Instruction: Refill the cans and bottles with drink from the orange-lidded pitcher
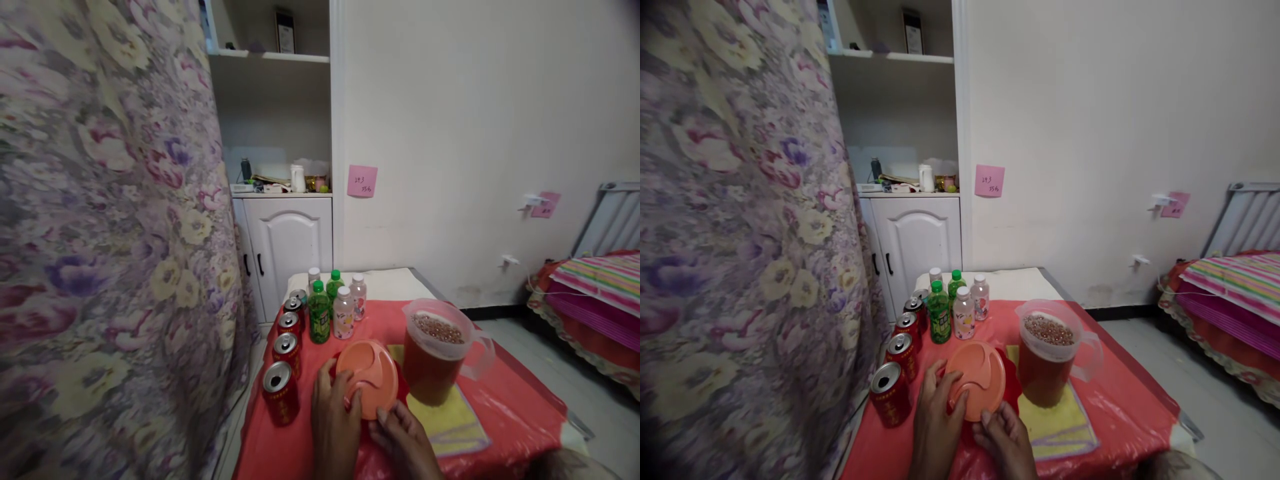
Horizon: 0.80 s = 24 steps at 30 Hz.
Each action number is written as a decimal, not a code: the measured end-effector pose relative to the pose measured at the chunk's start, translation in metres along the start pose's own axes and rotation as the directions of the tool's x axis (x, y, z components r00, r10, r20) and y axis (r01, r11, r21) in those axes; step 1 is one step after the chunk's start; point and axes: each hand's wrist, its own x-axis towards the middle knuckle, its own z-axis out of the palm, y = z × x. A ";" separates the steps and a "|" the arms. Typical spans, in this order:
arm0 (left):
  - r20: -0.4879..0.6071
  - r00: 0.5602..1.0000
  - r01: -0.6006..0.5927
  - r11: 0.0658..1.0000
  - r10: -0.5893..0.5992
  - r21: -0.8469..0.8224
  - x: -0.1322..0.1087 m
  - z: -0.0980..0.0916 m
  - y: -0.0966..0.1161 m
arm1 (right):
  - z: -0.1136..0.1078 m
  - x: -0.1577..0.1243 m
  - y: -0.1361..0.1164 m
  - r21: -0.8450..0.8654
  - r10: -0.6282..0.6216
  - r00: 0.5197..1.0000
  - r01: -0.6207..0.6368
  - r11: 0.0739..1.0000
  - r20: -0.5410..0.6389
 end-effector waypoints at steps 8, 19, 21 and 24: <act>0.018 1.000 0.004 0.998 -0.005 0.056 0.003 -0.005 -0.005 | -0.002 0.002 0.006 -0.071 -0.021 1.000 0.022 0.997 0.020; 0.058 0.998 -0.031 0.999 0.029 0.033 0.005 -0.008 -0.007 | -0.034 -0.005 0.000 -0.446 -0.178 0.973 0.226 0.866 0.147; 0.069 0.997 -0.031 0.999 0.030 0.015 0.004 -0.006 -0.008 | -0.035 -0.009 -0.013 -0.611 -0.276 0.922 0.388 0.690 0.273; 0.076 0.996 -0.037 0.999 0.037 0.005 0.002 -0.002 -0.010 | -0.021 -0.010 -0.036 -0.703 -0.358 0.765 0.639 0.314 0.536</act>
